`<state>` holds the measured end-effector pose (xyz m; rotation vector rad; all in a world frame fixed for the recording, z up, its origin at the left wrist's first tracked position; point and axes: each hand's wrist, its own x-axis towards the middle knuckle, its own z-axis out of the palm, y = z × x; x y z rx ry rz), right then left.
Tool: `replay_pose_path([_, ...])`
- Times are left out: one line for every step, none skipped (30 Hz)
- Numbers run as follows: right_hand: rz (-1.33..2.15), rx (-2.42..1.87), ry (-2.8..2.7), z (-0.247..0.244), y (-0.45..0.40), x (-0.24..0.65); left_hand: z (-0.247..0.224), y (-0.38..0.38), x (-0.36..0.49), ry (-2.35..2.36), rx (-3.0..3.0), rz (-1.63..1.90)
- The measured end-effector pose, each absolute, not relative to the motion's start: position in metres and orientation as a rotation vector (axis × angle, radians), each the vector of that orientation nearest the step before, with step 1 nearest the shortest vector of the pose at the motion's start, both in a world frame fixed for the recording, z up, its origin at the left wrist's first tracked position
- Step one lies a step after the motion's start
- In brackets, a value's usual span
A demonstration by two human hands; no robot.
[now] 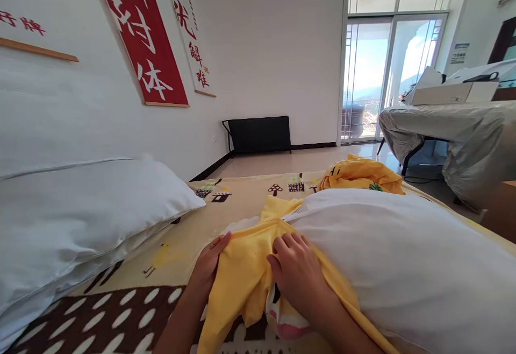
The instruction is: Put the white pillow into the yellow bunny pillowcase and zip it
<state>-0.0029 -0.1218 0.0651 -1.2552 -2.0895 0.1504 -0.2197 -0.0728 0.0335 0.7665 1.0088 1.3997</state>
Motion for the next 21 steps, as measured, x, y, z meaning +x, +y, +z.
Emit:
replay_pose_path([0.072,-1.286,-2.130,0.061,-0.119,-0.003,0.033,-0.074,-0.220,1.031,0.846,1.367])
replay_pose_path([0.012,-1.316,-2.172,0.056,-0.115,-0.004,0.034,-0.076,-0.219,1.063,0.923,1.322])
replay_pose_path([-0.028,-1.342,-2.211,0.050,-0.112,-0.005,0.034,-0.079,-0.216,1.095,0.984,1.270])
replay_pose_path([-0.052,-1.361,-2.241,0.045,-0.109,-0.006,0.033,-0.081,-0.212,1.117,1.018,1.227])
replay_pose_path([-0.064,-1.366,-2.267,0.040,-0.106,-0.007,0.032,-0.083,-0.207,1.134,1.040,1.198])
replay_pose_path([-0.060,-1.359,-2.285,0.037,-0.103,-0.007,0.030,-0.084,-0.202,1.149,1.066,1.181])
replay_pose_path([-0.028,-1.346,-2.291,0.036,-0.102,-0.006,0.028,-0.084,-0.197,1.159,1.092,1.176])
replay_pose_path([0.033,-1.331,-2.284,0.038,-0.101,-0.004,0.026,-0.084,-0.193,1.165,1.116,1.178])
replay_pose_path([0.110,-1.317,-2.260,0.041,-0.102,0.000,0.024,-0.082,-0.190,1.166,1.136,1.181])
replay_pose_path([0.186,-1.310,-2.221,0.045,-0.103,0.004,0.022,-0.081,-0.190,1.166,1.151,1.184])
replay_pose_path([0.241,-1.314,-2.174,0.051,-0.105,0.008,0.021,-0.080,-0.190,1.162,1.160,1.184])
replay_pose_path([0.268,-1.327,-2.132,0.058,-0.108,0.012,0.020,-0.079,-0.192,1.155,1.166,1.180])
replay_pose_path([0.262,-1.342,-2.102,0.064,-0.110,0.015,0.021,-0.078,-0.195,1.146,1.170,1.176])
replay_pose_path([0.228,-1.361,-2.085,0.071,-0.112,0.017,0.022,-0.079,-0.198,1.134,1.174,1.171])
replay_pose_path([0.180,-1.382,-2.083,0.077,-0.114,0.018,0.023,-0.080,-0.201,1.121,1.180,1.162])
replay_pose_path([0.132,-1.399,-2.100,0.083,-0.115,0.017,0.024,-0.082,-0.203,1.106,1.188,1.141])
replay_pose_path([0.089,-1.412,-2.135,0.089,-0.115,0.015,0.026,-0.085,-0.205,1.084,1.200,1.103])
replay_pose_path([0.051,-1.424,-2.184,0.095,-0.114,0.013,0.027,-0.089,-0.207,1.056,1.214,1.047])
replay_pose_path([0.016,-1.440,-2.241,0.101,-0.112,0.011,0.029,-0.092,-0.208,1.021,1.230,0.980])
replay_pose_path([-0.018,-1.460,-2.300,0.107,-0.110,0.009,0.031,-0.095,-0.209,0.981,1.247,0.915])
replay_pose_path([-0.056,-1.485,-2.350,0.113,-0.107,0.007,0.032,-0.098,-0.210,0.938,1.260,0.866])
